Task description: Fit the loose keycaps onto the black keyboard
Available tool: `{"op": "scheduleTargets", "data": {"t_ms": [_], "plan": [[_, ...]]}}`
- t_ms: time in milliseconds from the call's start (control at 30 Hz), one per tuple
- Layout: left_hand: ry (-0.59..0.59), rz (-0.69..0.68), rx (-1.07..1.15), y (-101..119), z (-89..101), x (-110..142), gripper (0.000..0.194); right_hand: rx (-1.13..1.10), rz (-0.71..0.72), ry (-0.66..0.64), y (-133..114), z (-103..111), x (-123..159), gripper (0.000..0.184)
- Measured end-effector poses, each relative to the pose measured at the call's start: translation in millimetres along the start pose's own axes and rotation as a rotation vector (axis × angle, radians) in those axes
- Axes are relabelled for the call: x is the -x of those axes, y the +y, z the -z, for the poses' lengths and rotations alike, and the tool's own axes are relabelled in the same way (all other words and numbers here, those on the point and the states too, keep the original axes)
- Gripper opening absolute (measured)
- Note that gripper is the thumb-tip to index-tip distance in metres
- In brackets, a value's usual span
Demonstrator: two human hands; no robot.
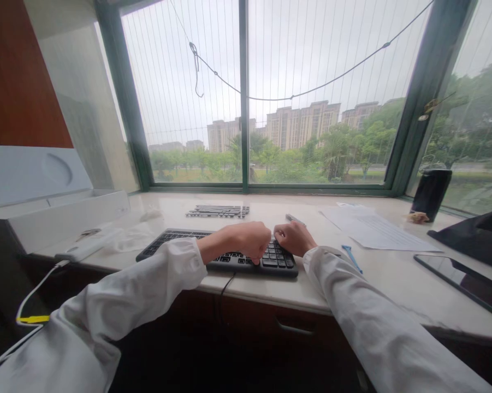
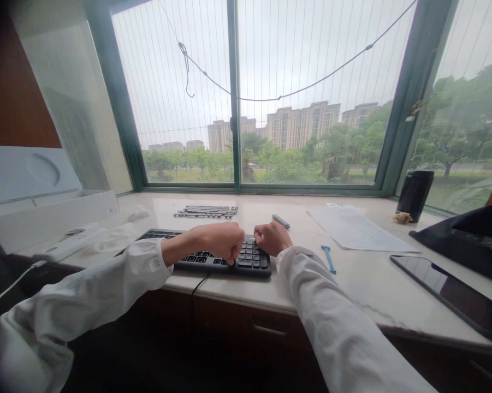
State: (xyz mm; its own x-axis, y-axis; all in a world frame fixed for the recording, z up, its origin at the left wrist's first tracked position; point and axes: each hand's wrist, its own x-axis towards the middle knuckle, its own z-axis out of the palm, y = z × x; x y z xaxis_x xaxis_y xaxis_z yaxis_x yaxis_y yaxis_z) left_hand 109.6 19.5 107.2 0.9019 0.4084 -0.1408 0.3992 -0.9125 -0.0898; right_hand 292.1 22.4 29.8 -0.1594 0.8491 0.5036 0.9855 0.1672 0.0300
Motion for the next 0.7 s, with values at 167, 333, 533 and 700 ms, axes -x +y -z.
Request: {"op": "scheduleTargets", "data": {"t_ms": [167, 333, 533, 700], "plan": [[-0.045, 0.007, -0.116, 11, 6.1, -9, 0.010, -0.019, -0.025, -0.058, -1, 2, 0, 0.029], [-0.131, 0.033, -0.172, 19, 10.3, -21, 0.013, -0.052, -0.027, -0.081, -1, 3, 1, 0.028], [-0.122, 0.025, -0.143, 19, 8.6, -21, 0.014, -0.081, -0.047, -0.081, 0, 2, 2, 0.028], [-0.034, 0.074, -0.037, 10, 1.2, -5, 0.008, -0.079, -0.057, -0.054, 1, -2, 2, 0.030]]}}
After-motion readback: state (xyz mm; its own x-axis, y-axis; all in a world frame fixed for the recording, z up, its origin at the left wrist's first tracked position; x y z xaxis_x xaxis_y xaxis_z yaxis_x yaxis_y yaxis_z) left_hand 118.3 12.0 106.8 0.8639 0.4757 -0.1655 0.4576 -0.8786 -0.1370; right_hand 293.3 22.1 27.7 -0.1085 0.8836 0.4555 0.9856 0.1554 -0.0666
